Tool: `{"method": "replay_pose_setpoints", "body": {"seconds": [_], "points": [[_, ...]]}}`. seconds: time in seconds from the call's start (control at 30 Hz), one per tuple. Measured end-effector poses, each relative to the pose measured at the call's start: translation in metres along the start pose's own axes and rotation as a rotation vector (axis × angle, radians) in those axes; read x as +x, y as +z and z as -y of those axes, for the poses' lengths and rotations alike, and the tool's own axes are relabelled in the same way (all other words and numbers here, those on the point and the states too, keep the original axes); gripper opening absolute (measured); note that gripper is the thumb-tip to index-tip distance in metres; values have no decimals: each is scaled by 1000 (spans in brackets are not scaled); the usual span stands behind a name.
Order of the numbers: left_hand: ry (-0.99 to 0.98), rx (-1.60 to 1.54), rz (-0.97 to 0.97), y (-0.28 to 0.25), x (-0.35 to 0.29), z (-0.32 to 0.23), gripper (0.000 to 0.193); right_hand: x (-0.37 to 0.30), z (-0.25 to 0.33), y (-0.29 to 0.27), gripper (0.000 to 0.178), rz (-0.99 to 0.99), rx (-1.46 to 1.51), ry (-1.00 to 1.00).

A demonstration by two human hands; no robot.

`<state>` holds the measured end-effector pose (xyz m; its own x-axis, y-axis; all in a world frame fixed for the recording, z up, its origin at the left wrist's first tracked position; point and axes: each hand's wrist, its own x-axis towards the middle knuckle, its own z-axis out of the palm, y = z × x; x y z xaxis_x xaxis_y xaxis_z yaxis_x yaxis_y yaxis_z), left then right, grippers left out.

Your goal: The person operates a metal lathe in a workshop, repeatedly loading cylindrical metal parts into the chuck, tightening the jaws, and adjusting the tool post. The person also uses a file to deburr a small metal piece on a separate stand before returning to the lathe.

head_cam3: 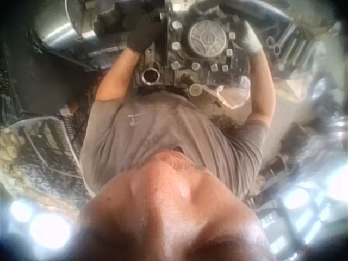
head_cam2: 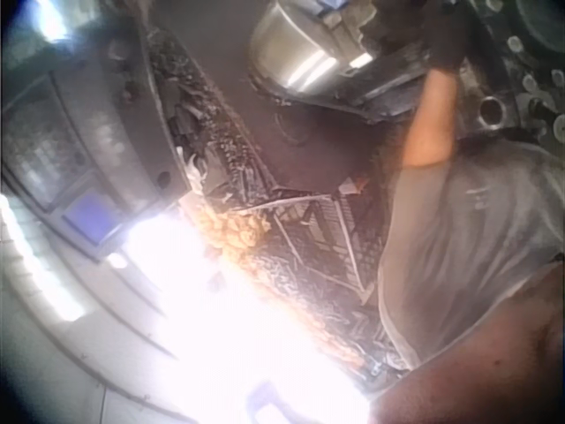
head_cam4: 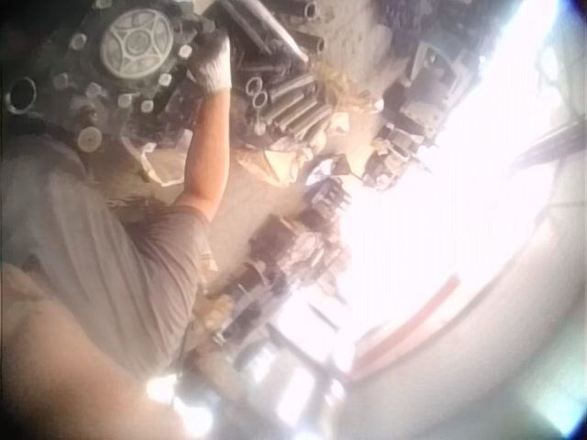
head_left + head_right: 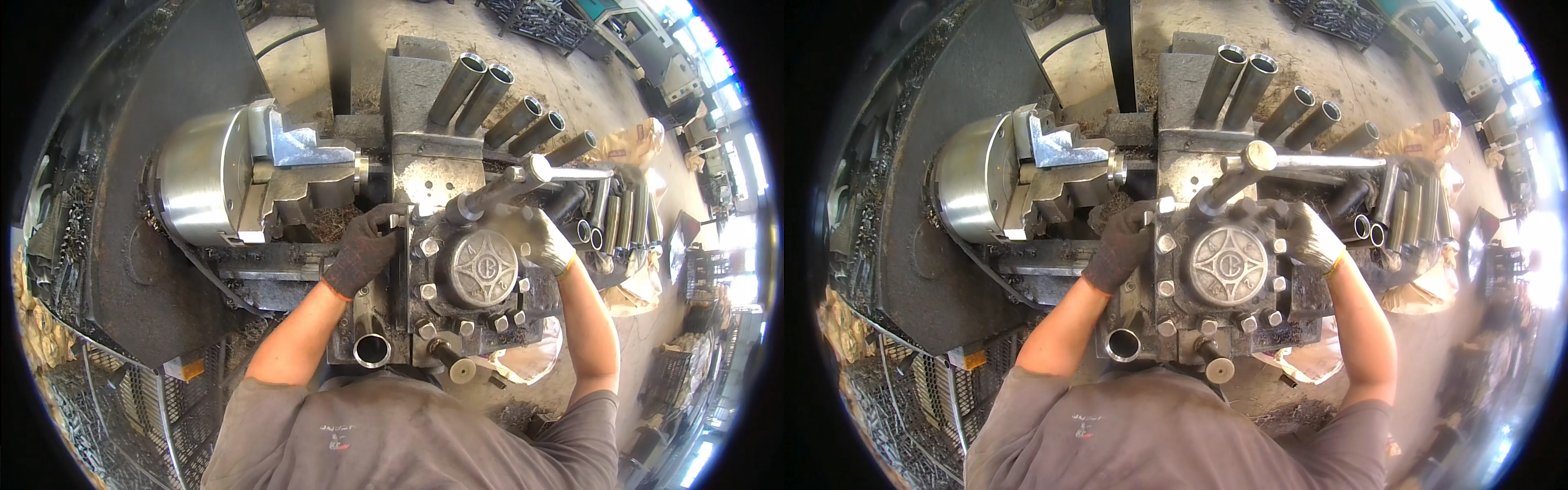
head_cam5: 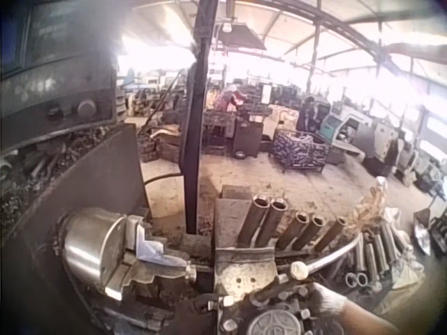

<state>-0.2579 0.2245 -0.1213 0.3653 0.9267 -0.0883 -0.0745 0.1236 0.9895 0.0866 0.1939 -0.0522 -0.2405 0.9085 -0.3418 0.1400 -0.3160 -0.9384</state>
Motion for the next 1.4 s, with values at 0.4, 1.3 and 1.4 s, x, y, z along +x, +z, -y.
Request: {"method": "replay_pose_setpoints", "body": {"seconds": [0.4, 1.3, 1.4], "points": [[-4, 31, -37, 0, -5, -3, 32, -95, 191, 68, 38, -468, -1120, -983], [47, 11, 35, -5, 3, 6, 38, -79, 182, 35, 32, -493, -1431, -532], [59, -29, 50, -5, 3, 11, 39, -79, 181, 31, 33, -485, -1436, -524]]}}
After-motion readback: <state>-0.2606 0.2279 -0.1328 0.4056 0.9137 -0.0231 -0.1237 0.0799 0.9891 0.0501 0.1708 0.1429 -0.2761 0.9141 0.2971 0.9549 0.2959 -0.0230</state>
